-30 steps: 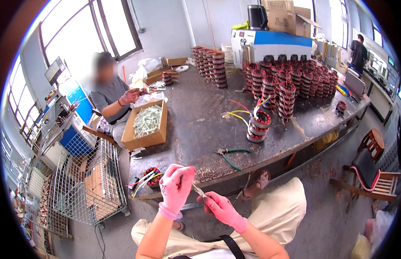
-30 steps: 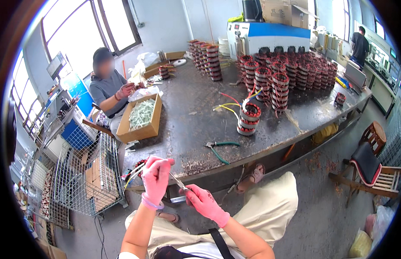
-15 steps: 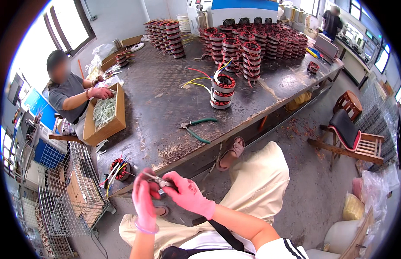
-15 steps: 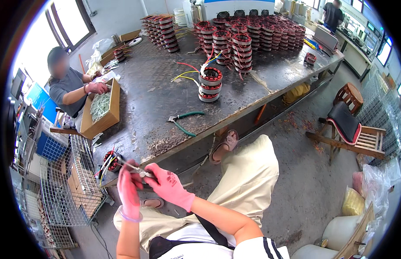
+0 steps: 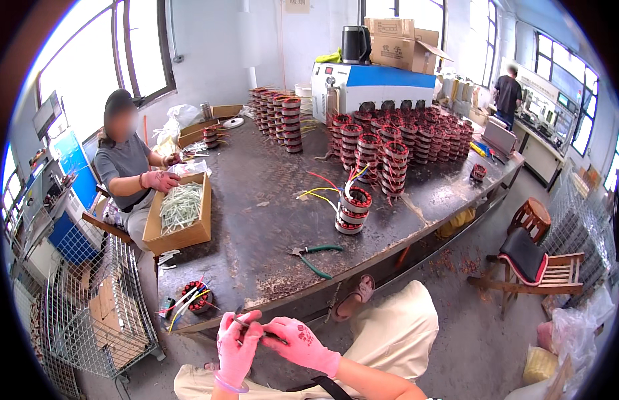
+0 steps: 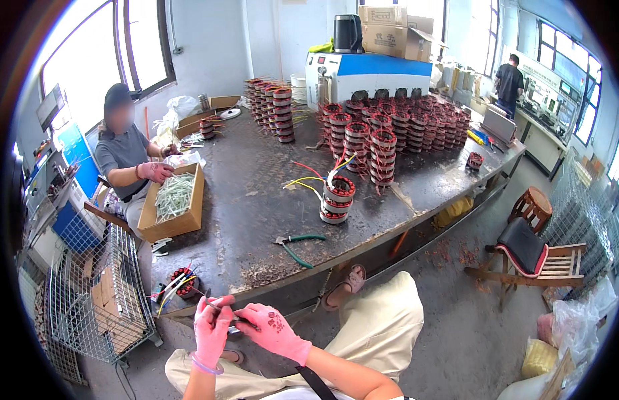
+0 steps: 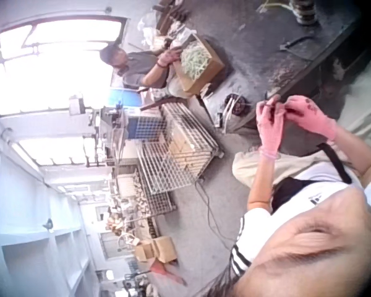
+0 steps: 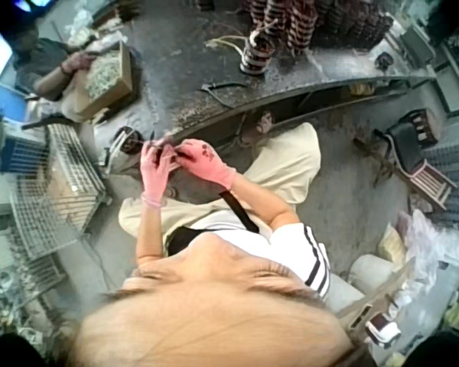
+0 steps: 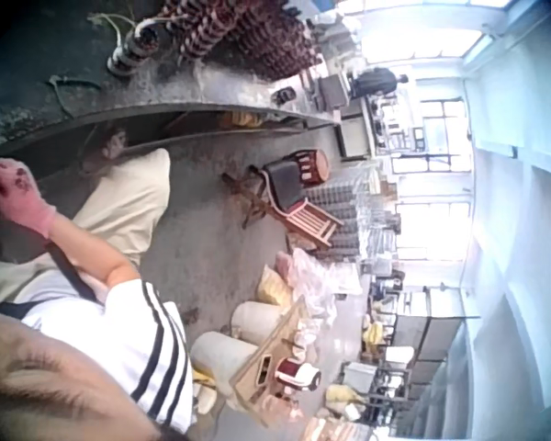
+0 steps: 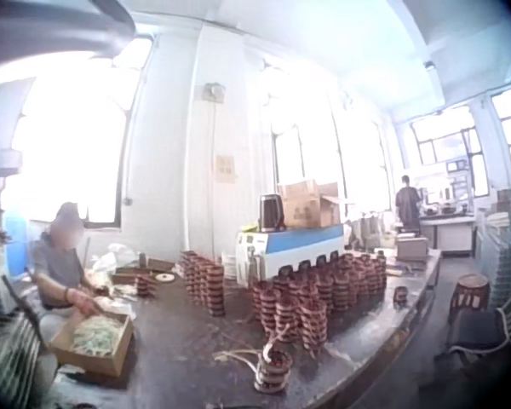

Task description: The person assembles electrical motor components by hand using a soldering iron and wire cutters. The person holds a motor stator, solders wire connections with the iron, and trims excess wire with the cutters at a metal fabrication floor workstation.

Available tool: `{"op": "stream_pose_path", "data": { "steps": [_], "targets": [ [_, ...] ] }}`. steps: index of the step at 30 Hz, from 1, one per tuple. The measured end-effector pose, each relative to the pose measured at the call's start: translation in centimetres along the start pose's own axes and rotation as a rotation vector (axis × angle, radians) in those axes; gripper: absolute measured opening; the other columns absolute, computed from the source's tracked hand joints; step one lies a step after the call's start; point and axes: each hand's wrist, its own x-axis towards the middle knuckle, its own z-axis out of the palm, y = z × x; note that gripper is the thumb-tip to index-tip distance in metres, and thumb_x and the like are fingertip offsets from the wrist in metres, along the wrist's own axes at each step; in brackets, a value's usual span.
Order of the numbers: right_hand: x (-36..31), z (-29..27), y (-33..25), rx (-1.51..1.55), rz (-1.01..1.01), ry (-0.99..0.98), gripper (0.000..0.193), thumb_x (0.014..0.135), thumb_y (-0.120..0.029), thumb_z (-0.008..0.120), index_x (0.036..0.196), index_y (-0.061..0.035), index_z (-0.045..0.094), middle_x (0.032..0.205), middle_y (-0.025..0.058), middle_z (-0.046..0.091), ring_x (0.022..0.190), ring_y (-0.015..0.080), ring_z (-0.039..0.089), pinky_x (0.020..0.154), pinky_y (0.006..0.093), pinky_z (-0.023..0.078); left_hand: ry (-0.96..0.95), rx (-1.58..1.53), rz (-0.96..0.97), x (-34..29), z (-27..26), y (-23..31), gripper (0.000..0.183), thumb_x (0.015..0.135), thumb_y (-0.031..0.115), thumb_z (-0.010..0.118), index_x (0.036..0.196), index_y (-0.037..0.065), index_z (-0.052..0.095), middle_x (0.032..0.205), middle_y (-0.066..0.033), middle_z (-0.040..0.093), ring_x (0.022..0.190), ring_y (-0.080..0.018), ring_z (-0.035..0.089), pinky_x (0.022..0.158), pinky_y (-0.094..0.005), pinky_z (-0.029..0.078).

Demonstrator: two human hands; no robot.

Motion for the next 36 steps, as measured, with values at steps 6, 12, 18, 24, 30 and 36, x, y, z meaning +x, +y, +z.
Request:
{"op": "stream_pose_path", "data": {
  "steps": [6, 12, 18, 24, 30, 36],
  "targets": [
    [0.3, -0.4, -0.4, 0.41, 0.158, -0.218, 0.023, 0.096, -0.024, 0.059, 0.099, -0.0019, 0.062, 0.077, 0.0047, 0.057, 0.072, 0.0184, 0.058, 0.065, 0.033, 0.045, -0.037, -0.411, -0.155, -0.7, -1.4, -0.9, 0.018, 0.095, 0.014, 0.064, 0.102, -0.001, 0.07, 0.09, 0.0008, 0.054, 0.068, -0.0056, 0.055, 0.057, -0.0202, 0.044],
    [0.0, 1.3, -0.3, 1.019, 0.413, -0.444, 0.045, 0.1, -0.051, 0.048, 0.099, -0.0067, 0.056, 0.07, -0.0012, 0.051, 0.058, 0.0088, 0.042, 0.054, 0.025, 0.033, -0.101, -0.543, -0.283, -0.4, -2.7, -1.1, 0.023, 0.101, 0.021, 0.055, 0.111, 0.002, 0.064, 0.09, 0.0008, 0.059, 0.074, -0.005, 0.055, 0.06, -0.0191, 0.043],
    [-0.3, 2.7, -1.5, 1.237, 0.503, -0.334, 0.042, 0.105, -0.04, 0.04, 0.107, -0.0014, 0.056, 0.054, -0.0031, 0.041, 0.047, 0.0108, 0.036, 0.047, 0.0264, 0.031, -0.027, -0.861, -0.327, -1.7, -1.6, -5.0, 0.027, 0.1, 0.028, 0.058, 0.114, 0.004, 0.06, 0.093, 0.0008, 0.061, 0.08, -0.0063, 0.056, 0.064, -0.0214, 0.045],
    [-0.7, 3.4, -1.1, 1.202, 0.566, -0.329, 0.042, 0.106, -0.041, 0.04, 0.111, -0.0018, 0.056, 0.055, -0.0034, 0.039, 0.049, 0.0089, 0.035, 0.049, 0.0252, 0.03, 0.014, -0.945, -0.272, -3.3, -0.4, -6.7, 0.019, 0.104, 0.022, 0.052, 0.096, 0.004, 0.053, 0.088, 0.0017, 0.055, 0.077, -0.0056, 0.045, 0.068, -0.0219, 0.041],
    [-0.5, 4.4, -0.9, 1.142, 0.583, -0.321, 0.044, 0.105, -0.04, 0.041, 0.111, 0.0008, 0.057, 0.054, -0.003, 0.039, 0.047, 0.0096, 0.035, 0.048, 0.0254, 0.03, 0.035, -0.947, -0.322, -3.8, -0.8, -8.6, 0.027, 0.105, 0.03, 0.049, 0.093, 0.006, 0.055, 0.086, 0.0032, 0.054, 0.077, -0.0053, 0.046, 0.069, -0.0212, 0.041],
    [-0.6, 3.7, -0.3, 1.068, 0.69, -0.262, 0.045, 0.105, -0.038, 0.04, 0.111, 0.0034, 0.057, 0.054, -0.0016, 0.043, 0.047, 0.0099, 0.037, 0.046, 0.0253, 0.031, 0.596, 0.039, 0.074, 1.5, -10.2, -10.6, 0.015, 0.097, 0.015, 0.058, 0.091, 0.003, 0.063, 0.089, -0.0073, 0.06, 0.079, -0.0151, 0.059, 0.071, -0.0296, 0.048]
  ]
}}
